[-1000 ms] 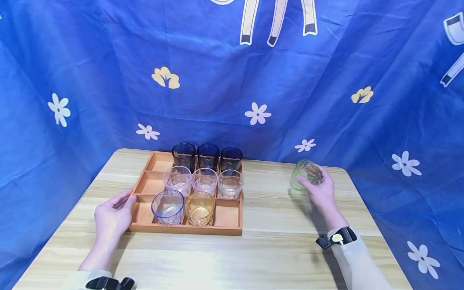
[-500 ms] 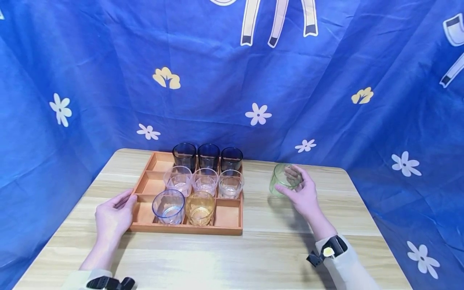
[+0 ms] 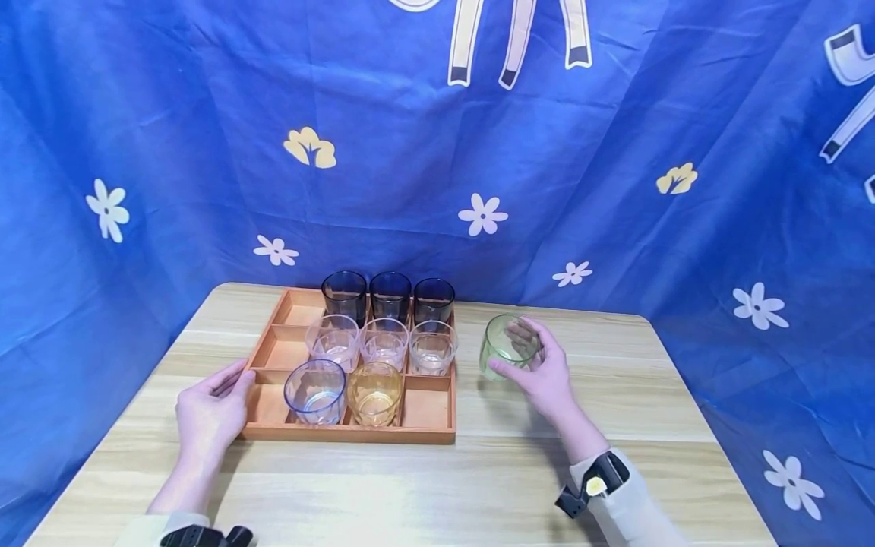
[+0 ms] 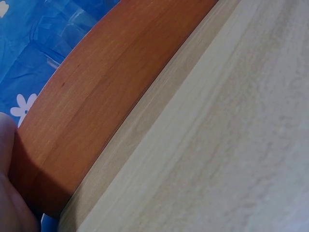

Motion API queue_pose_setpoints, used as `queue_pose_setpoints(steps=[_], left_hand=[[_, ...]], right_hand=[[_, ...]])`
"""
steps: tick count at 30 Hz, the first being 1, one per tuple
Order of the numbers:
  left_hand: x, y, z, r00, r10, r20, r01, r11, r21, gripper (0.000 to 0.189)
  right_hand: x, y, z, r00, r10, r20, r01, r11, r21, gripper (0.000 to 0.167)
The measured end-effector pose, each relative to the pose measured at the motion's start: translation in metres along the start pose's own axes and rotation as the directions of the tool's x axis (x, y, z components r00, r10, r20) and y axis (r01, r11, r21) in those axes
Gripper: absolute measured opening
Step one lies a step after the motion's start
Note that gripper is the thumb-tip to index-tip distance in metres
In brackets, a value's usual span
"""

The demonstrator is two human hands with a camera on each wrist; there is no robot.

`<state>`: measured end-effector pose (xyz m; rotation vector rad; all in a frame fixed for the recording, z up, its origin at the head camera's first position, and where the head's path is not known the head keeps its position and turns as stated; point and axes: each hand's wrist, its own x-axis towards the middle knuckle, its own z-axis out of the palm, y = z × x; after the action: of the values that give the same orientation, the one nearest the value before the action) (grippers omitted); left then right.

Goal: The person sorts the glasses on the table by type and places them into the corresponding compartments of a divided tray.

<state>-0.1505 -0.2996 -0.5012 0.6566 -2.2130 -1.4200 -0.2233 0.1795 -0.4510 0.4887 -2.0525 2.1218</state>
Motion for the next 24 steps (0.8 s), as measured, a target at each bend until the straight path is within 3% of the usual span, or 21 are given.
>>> queue_pose_setpoints(steps=[6, 15, 24], left_hand=[[0.000, 0.000, 0.000, 1.000, -0.010, 0.004, 0.010, 1.000, 0.000, 0.037], [0.002, -0.002, 0.001, 1.000, -0.029, 0.008, 0.029, 1.000, 0.002, 0.037], [0.002, -0.004, 0.001, 1.000, -0.016, 0.006, 0.016, 1.000, 0.004, 0.036]], right_hand=[[-0.005, 0.003, 0.016, 1.000, -0.004, 0.007, 0.004, 1.000, -0.001, 0.089], [-0.015, 0.007, 0.039, 0.998, -0.036, 0.052, 0.032, 0.996, 0.082, 0.089], [-0.024, 0.007, 0.056, 0.998, -0.002, 0.062, -0.004, 0.996, 0.094, 0.088]])
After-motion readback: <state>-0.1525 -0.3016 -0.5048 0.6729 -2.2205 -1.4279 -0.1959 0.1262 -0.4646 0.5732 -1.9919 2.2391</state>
